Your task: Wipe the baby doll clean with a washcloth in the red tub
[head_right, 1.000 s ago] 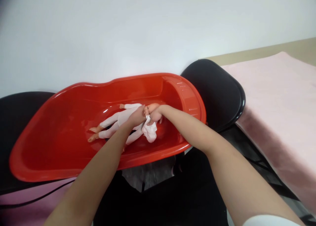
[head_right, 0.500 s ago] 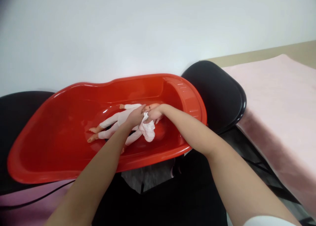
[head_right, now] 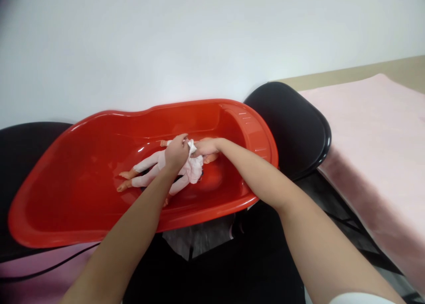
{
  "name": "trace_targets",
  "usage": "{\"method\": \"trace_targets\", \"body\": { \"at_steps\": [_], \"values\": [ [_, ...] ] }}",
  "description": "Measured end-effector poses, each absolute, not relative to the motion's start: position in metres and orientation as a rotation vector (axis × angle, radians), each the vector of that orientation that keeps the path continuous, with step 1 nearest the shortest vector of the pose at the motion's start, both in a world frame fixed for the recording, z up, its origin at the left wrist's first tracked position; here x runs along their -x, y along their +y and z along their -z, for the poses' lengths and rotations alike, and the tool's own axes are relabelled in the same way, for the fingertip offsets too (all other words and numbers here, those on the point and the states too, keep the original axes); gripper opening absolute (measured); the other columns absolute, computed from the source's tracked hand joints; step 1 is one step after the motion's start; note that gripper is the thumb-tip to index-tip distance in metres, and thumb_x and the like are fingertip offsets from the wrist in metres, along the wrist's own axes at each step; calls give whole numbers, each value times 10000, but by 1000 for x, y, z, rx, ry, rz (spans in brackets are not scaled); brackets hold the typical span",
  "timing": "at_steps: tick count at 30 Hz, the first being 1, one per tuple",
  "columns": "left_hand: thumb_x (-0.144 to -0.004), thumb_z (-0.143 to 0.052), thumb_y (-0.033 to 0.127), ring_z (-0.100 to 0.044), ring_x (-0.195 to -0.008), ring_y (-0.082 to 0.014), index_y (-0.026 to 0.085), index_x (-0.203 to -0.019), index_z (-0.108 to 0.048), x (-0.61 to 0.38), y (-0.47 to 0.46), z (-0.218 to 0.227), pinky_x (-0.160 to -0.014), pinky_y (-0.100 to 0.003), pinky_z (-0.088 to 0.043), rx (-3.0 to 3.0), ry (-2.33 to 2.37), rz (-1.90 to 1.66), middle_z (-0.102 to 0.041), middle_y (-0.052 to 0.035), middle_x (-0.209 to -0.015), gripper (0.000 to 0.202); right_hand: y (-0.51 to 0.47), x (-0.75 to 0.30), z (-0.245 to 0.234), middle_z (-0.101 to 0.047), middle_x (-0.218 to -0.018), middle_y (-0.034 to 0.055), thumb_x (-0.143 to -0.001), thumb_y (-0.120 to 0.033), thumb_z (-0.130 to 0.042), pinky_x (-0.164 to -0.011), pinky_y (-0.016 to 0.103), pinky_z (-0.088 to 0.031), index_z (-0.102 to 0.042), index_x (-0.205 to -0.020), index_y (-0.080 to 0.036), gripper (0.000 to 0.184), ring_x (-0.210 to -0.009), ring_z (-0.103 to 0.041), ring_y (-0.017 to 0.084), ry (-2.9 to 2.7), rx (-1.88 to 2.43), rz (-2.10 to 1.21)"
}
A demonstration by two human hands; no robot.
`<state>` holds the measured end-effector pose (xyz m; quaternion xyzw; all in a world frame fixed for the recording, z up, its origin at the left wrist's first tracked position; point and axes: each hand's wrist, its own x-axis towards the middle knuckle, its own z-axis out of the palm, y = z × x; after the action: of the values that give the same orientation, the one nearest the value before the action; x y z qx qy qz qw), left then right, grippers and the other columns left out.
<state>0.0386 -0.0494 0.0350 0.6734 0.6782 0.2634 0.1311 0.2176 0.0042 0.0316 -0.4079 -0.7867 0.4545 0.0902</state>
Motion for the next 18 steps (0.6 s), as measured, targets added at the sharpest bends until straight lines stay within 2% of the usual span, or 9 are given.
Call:
{"method": "trace_targets", "body": {
  "at_steps": [6, 11, 14, 16, 18],
  "values": [
    [-1055, -468, 186, -663, -1265, -280, 217, -1280, -701, -42, -53, -32, -1103, -423, -520, -2025, 1927, -1099, -730, -108, -1305, 326, 12, -217, -43, -793, -913, 105, -957, -428, -644, -934, 408, -654, -748, -967, -208, 244, -977, -775, 302, -2413, 1159, -1409],
    [-1091, -472, 214, -662, -1144, -259, 218, -1150, -688, -45, -53, -26, -1046, -406, -529, -2186, 1730, -1250, -706, -97, -1162, 224, 9, -211, -55, -819, -1068, 85, -892, -327, -705, -1093, 471, -604, -773, -1052, -240, 194, -1155, -750, 347, -2444, 1086, -1343],
    [-1126, -463, 277, -645, -1154, -259, 192, -1198, -687, -45, -51, -21, -1067, -411, -516, -2210, 1655, -1233, -687, -117, -1190, 251, -4, -212, -62, -803, -1218, 87, -896, -294, -688, -1151, 474, -567, -769, -1168, -237, 290, -1263, -714, 343, -2329, 1055, -1300],
    [-1136, -460, 320, -633, -1212, -270, 166, -1323, -672, -44, -49, -17, -1109, -429, -503, -2195, 1614, -1204, -668, -143, -1283, 321, -17, -223, -64, -773, -1318, 76, -932, -322, -639, -1161, 481, -562, -732, -1299, -253, 385, -1365, -661, 343, -2238, 1039, -1285],
    [-1138, -451, 358, -615, -1303, -284, 155, -1475, -610, -41, -45, -13, -1165, -452, -487, -2187, 1558, -1146, -626, -170, -1398, 424, -33, -243, -66, -738, -1397, 34, -960, -361, -594, -1166, 493, -567, -677, -1408, -322, 457, -1461, -594, 339, -2184, 1036, -1278]
  ]
}}
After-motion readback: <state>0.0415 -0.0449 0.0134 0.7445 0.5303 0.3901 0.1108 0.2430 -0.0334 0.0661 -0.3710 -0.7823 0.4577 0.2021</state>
